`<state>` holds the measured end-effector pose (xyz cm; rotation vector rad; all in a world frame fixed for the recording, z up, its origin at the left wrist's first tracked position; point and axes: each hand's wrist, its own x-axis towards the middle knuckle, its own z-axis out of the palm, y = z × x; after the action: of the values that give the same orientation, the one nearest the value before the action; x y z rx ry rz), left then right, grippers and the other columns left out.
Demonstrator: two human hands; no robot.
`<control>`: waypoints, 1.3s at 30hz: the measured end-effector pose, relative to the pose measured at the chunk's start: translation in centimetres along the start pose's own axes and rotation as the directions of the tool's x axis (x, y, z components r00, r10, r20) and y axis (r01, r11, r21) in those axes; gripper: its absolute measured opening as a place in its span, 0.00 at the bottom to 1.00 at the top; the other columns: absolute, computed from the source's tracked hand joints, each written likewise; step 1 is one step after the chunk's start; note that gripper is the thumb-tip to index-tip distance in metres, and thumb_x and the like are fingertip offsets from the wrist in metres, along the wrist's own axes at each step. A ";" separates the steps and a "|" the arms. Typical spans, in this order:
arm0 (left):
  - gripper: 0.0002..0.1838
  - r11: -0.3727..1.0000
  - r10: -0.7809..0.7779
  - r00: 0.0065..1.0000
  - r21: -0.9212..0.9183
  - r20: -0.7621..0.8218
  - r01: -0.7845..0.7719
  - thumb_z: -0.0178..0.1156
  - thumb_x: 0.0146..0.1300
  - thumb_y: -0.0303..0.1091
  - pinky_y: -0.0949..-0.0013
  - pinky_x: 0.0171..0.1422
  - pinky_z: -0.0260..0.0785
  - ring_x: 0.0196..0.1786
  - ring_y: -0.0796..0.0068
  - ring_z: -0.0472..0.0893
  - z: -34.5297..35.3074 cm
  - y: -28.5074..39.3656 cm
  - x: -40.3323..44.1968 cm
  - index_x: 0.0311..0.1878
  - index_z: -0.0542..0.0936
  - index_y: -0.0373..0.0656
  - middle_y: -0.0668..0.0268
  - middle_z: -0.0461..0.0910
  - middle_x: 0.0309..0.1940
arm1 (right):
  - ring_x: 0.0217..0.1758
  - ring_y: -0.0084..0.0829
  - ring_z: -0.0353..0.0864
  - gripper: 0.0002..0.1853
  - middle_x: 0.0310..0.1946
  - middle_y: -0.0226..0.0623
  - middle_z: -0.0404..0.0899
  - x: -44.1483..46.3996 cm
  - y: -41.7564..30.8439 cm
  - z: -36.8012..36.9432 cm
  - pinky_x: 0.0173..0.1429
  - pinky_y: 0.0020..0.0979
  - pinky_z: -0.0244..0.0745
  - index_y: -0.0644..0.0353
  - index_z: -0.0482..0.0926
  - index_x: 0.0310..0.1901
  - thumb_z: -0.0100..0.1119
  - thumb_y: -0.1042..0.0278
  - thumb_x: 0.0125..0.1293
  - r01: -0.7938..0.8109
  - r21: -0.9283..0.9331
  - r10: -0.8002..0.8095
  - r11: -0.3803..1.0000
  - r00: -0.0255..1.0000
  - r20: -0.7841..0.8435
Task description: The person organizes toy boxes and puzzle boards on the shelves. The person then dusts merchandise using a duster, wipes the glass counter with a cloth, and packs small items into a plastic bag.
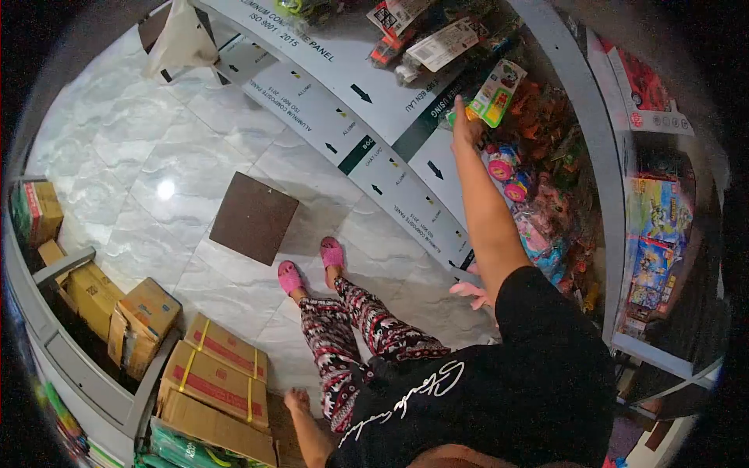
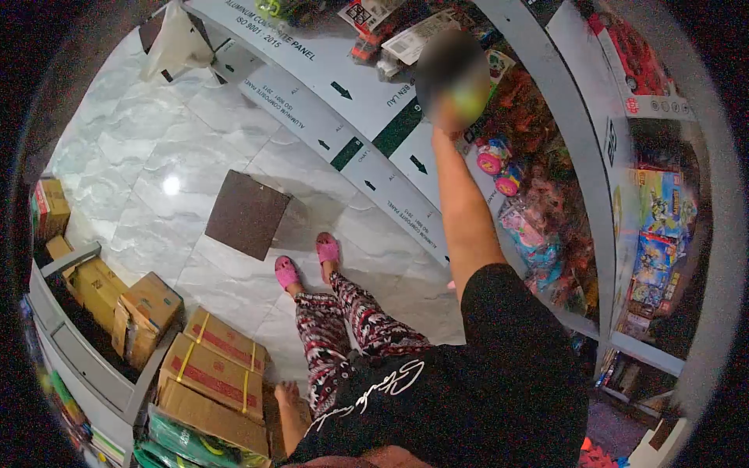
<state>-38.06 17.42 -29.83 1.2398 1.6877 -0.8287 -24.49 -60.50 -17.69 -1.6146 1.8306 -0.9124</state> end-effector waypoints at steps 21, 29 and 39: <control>0.20 0.866 0.300 0.816 0.217 0.495 -0.450 0.57 0.62 0.39 0.72 0.36 0.67 0.41 0.67 0.78 11.6 6.5 -3.1 0.56 0.67 0.47 0.66 0.74 0.41 | 0.51 0.39 0.76 0.31 0.50 0.44 0.76 -3.5 -4.0 7.0 0.54 0.36 0.68 0.61 0.68 0.58 0.62 0.53 0.55 0.304 0.057 -0.306 0.951 0.900 0.310; 0.19 0.905 0.197 0.900 0.281 0.388 -0.319 0.57 0.61 0.40 0.69 0.30 0.65 0.37 0.66 0.78 7.5 4.6 1.7 0.54 0.68 0.50 0.68 0.74 0.37 | 0.48 0.36 0.73 0.45 0.45 0.39 0.74 -3.1 1.2 -3.1 0.51 0.37 0.69 0.65 0.57 0.62 0.73 0.68 0.42 0.167 -0.089 -0.129 0.982 0.933 0.336; 0.18 0.884 0.227 0.894 0.302 0.386 -0.355 0.56 0.63 0.40 0.70 0.35 0.67 0.40 0.66 0.78 12.0 3.2 -1.2 0.54 0.69 0.50 0.67 0.75 0.39 | 0.56 0.40 0.73 0.33 0.55 0.40 0.74 12.0 2.2 -2.3 0.59 0.44 0.68 0.55 0.73 0.55 0.45 0.34 0.62 -0.557 0.531 0.145 0.639 0.764 0.628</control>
<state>-31.86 7.35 -33.74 1.4614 1.0574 -1.1269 -29.37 -71.86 -17.39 -0.8259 1.1250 -0.7214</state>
